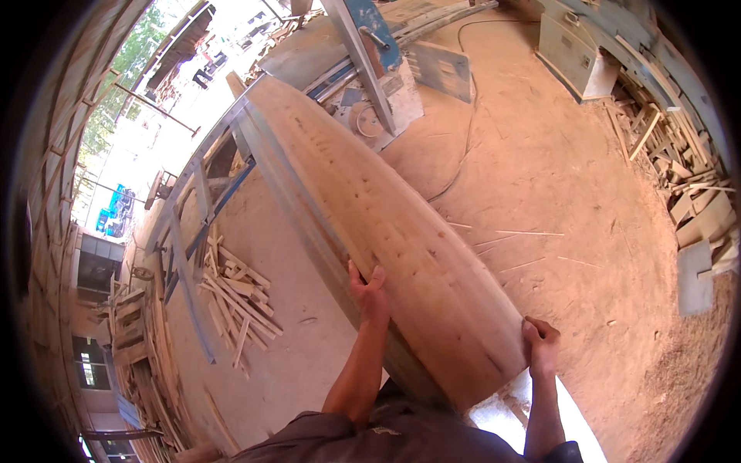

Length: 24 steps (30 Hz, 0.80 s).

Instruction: The person carries a curved wooden board to a workbench, uses a tape measure and pencil to mark measurements, and feeds the board through a table saw to trim it.

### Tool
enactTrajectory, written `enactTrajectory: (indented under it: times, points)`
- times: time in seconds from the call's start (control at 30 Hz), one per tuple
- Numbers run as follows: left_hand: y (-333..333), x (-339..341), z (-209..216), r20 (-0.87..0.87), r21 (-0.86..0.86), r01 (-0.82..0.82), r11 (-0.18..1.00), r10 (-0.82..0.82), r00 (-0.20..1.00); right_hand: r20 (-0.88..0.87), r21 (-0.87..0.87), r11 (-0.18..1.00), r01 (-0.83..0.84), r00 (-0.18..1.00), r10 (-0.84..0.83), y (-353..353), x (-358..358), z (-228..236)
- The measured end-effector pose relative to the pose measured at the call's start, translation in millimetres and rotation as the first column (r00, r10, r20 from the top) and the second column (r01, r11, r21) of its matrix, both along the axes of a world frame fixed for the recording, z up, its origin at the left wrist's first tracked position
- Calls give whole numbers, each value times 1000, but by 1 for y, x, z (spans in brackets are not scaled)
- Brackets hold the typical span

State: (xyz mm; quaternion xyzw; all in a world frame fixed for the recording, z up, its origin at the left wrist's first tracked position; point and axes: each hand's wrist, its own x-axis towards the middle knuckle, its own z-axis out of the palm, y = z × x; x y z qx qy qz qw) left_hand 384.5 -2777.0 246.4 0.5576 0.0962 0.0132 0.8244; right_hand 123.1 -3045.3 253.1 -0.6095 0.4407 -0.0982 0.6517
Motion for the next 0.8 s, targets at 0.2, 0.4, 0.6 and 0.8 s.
enactTrajectory:
  times: [0.2,0.4,0.6,0.8]
  points:
    - [-4,-1,13,-10,98,-8,995,9,1000,-32,-18,1000,-7,999,7,4,4,9]
    - [3,6,10,32,105,24,994,-28,999,-15,-100,994,-44,999,43,6,8,1]
    - [16,16,3,-2,373,17,928,-17,1000,-5,-121,991,-62,998,62,19,18,4]
    - [7,50,-12,45,871,-8,492,-64,997,-93,74,994,-77,992,84,4,19,-3]
